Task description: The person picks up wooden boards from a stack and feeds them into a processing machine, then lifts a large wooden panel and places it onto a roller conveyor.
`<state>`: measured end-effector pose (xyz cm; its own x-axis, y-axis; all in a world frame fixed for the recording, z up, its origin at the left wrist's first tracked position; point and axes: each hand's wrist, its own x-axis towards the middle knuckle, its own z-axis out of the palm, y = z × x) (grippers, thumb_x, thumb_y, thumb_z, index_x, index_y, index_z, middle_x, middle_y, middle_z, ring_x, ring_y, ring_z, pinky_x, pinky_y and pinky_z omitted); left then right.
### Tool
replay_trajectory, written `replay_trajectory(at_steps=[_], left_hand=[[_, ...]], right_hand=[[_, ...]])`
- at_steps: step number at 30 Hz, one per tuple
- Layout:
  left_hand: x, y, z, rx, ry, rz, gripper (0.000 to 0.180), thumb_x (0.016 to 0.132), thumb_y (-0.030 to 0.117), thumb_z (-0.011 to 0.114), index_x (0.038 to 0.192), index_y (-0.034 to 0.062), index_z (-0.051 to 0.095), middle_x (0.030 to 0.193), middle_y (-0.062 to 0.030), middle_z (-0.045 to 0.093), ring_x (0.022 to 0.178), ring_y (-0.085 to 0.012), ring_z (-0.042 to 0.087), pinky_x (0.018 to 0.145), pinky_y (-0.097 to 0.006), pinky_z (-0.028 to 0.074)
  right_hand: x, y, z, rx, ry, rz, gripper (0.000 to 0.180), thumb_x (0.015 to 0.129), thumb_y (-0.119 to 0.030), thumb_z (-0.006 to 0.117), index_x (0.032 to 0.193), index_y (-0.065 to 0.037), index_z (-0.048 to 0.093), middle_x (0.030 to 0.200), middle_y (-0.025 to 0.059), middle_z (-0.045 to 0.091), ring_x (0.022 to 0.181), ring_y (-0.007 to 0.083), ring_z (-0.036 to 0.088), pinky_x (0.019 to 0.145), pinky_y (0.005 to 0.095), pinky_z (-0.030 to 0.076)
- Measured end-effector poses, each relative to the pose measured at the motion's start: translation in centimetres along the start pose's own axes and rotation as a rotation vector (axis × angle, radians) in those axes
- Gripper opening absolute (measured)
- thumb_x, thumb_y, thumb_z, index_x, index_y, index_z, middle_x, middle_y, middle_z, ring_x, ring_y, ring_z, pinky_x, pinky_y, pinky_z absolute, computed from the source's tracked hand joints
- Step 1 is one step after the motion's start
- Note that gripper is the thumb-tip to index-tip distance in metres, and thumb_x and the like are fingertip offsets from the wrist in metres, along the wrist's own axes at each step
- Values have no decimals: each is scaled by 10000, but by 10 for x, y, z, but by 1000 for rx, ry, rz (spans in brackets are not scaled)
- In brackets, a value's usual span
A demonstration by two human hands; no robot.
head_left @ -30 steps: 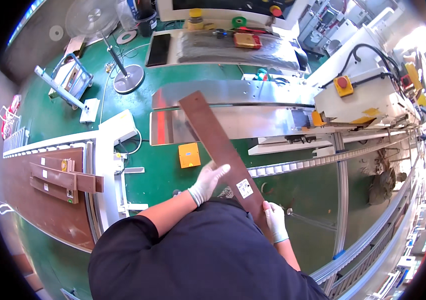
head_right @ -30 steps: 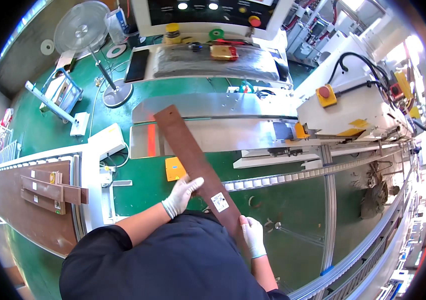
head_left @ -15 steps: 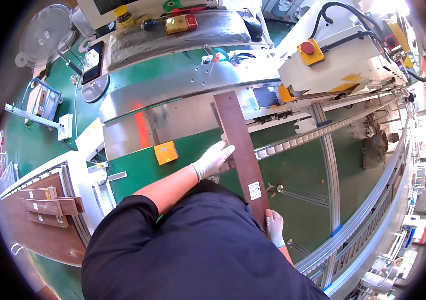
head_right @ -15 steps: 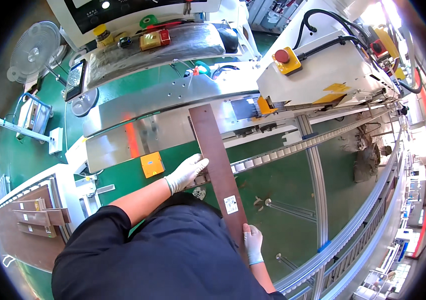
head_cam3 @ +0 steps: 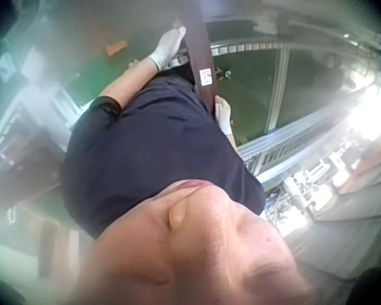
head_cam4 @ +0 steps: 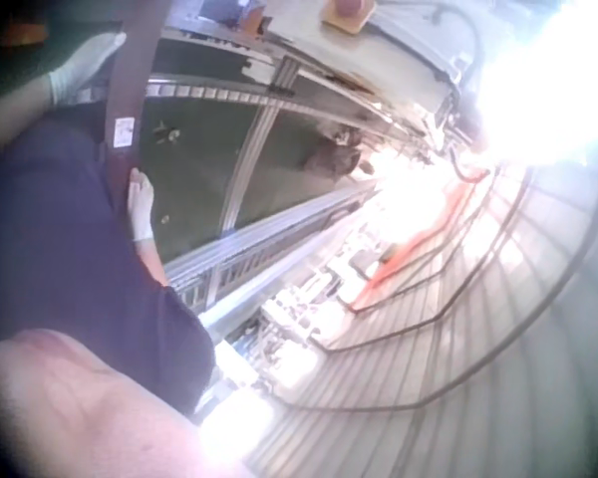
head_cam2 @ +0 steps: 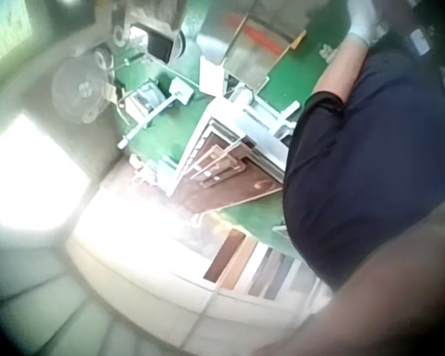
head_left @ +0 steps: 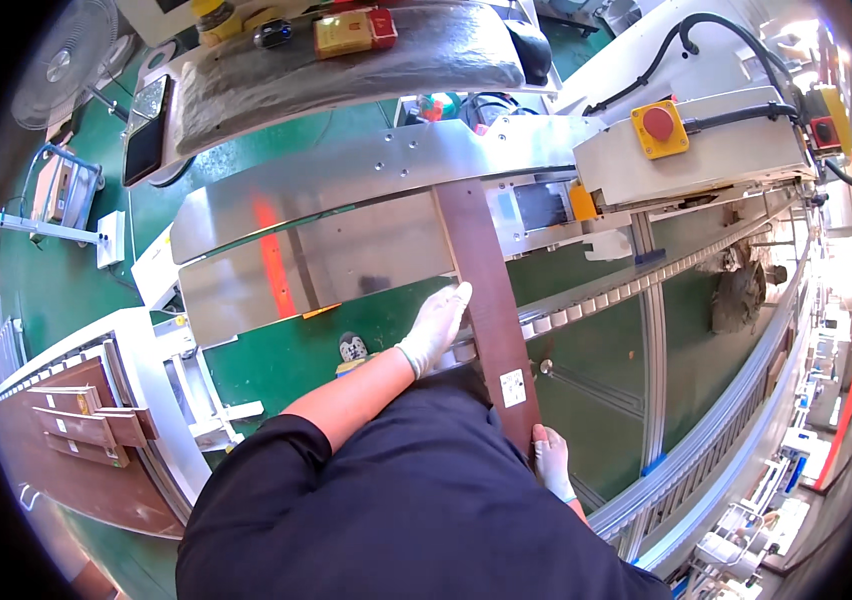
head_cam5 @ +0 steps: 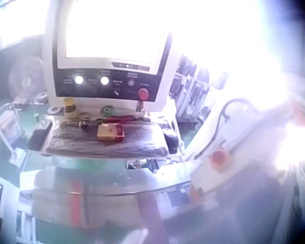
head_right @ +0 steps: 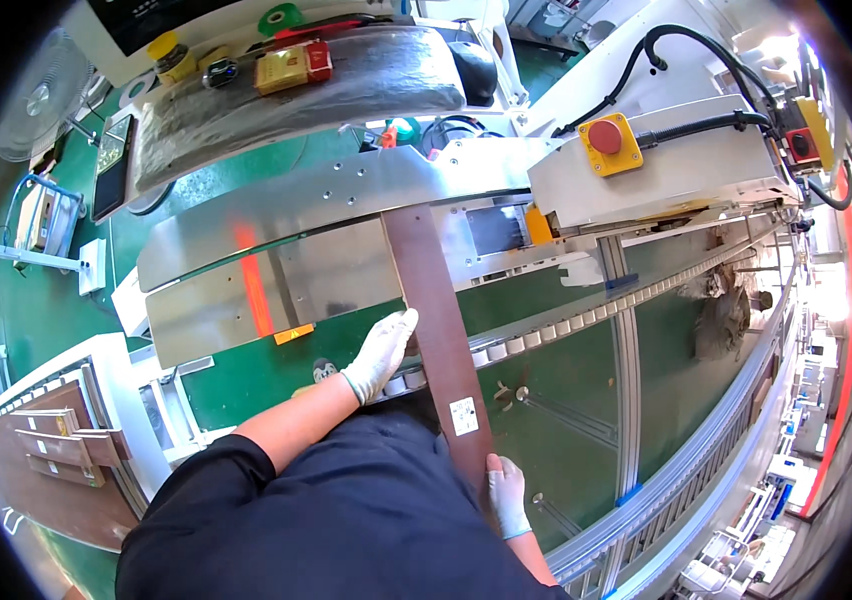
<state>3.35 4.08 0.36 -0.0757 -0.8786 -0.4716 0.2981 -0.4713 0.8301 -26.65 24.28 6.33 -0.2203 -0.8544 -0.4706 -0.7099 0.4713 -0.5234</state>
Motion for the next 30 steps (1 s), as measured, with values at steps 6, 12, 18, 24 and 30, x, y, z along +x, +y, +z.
replay_trajectory(at_steps=[6, 12, 18, 24, 30], left_hand=[[34, 7, 44, 287, -58, 85, 469, 1124, 376, 482, 929, -19, 644, 804, -121, 640, 715, -236, 567, 714, -377, 476], [89, -20, 108, 108, -95, 61, 461, 1126, 382, 497, 1010, -37, 650, 889, -132, 662, 812, -223, 574, 782, -379, 492], [126, -7, 185, 137, -44, -22, 474, 1100, 415, 556, 1081, -43, 676, 917, -62, 663, 872, -156, 543, 836, -337, 485], [166, -6, 245, 141, -109, -114, 507, 1098, 443, 565, 1260, -25, 670, 1113, -20, 687, 972, -93, 579, 854, -275, 489], [209, -19, 310, 16, -149, -151, 505, 1088, 493, 545, 1178, 21, 698, 1020, -12, 697, 938, -125, 666, 805, -315, 528]], right_hand=[[39, 34, -33, 40, -18, 8, 516, 1086, -432, 538, 931, 42, 672, 842, 193, 678, 790, 332, 647, 755, 431, 512], [96, 89, -83, 142, -27, 69, 533, 1084, -463, 547, 963, 35, 689, 830, 153, 666, 802, 258, 637, 773, 397, 513], [148, 104, -146, 154, -37, 101, 547, 1083, -474, 555, 938, 40, 675, 812, 112, 650, 816, 201, 607, 772, 370, 506], [191, 128, -194, 318, -26, 126, 516, 1083, -444, 583, 921, 39, 666, 772, -6, 538, 759, 107, 463, 665, 314, 417], [236, 154, -243, 251, 46, 81, 556, 1087, -470, 582, 929, 54, 677, 770, -15, 518, 755, 106, 446, 658, 310, 402]])
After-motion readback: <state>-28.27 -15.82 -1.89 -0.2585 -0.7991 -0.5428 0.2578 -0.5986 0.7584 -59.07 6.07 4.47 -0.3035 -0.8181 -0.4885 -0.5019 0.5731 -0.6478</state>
